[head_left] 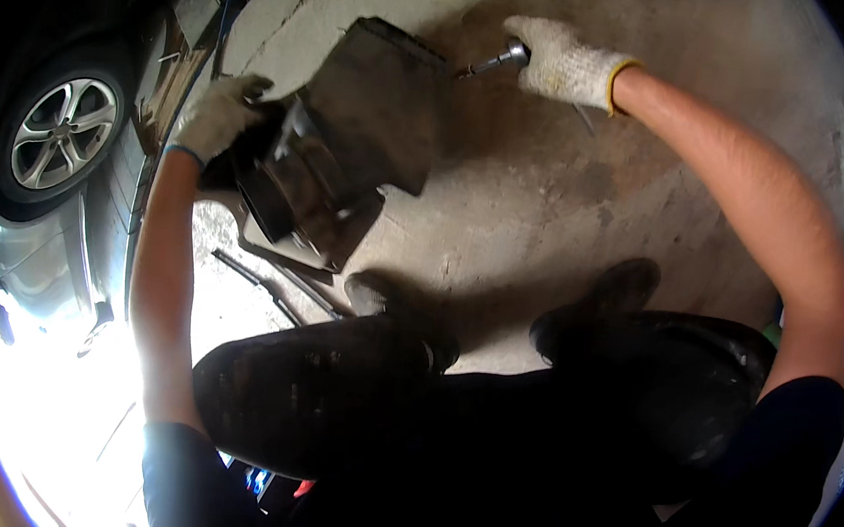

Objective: The person retrieves a socket wrench from a tool chest and walks to a car part on the floor. They then use the wrench to tighten bolts on the part while kneeling.

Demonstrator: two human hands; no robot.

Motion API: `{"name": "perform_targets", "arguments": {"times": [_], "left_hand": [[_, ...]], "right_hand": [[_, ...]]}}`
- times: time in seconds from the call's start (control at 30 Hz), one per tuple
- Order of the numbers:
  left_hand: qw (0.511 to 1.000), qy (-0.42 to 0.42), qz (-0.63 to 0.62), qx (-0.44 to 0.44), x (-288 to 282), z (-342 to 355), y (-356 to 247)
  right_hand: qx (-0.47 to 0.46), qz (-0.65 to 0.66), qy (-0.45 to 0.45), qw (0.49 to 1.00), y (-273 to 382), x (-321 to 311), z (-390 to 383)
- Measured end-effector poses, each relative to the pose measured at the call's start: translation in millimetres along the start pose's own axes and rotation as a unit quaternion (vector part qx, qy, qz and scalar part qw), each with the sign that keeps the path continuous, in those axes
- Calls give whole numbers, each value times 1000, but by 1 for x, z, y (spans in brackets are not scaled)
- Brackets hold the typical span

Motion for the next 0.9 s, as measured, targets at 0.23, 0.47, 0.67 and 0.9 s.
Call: {"name": "perform_targets", "arguments": {"times": [0.23,0.47,0.67,0.9], "left_hand": [[999,-35,-14,33,-11,47,97],[993,-69,66,65,-22,74,135],[981,-78,130,124,-15,75,105],[982,-80,134,106,-6,62,150]], "right_hand": [[20,18,167,986,53,-4,-19],[13,85,167,982,97,-3,-28],[-132,-10,120,984,171,-23,-51],[-114,-105,106,982,212,-25,-43]]}}
Point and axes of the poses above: each hand's wrist, its own z-axis towards the middle knuckle, its own x-axis out of the palm, y = z × x, the point moved 5 cm from there along z, towards the middle knuckle, and after that the axes turned 2 degrees about -z, right-handed, at the moved point
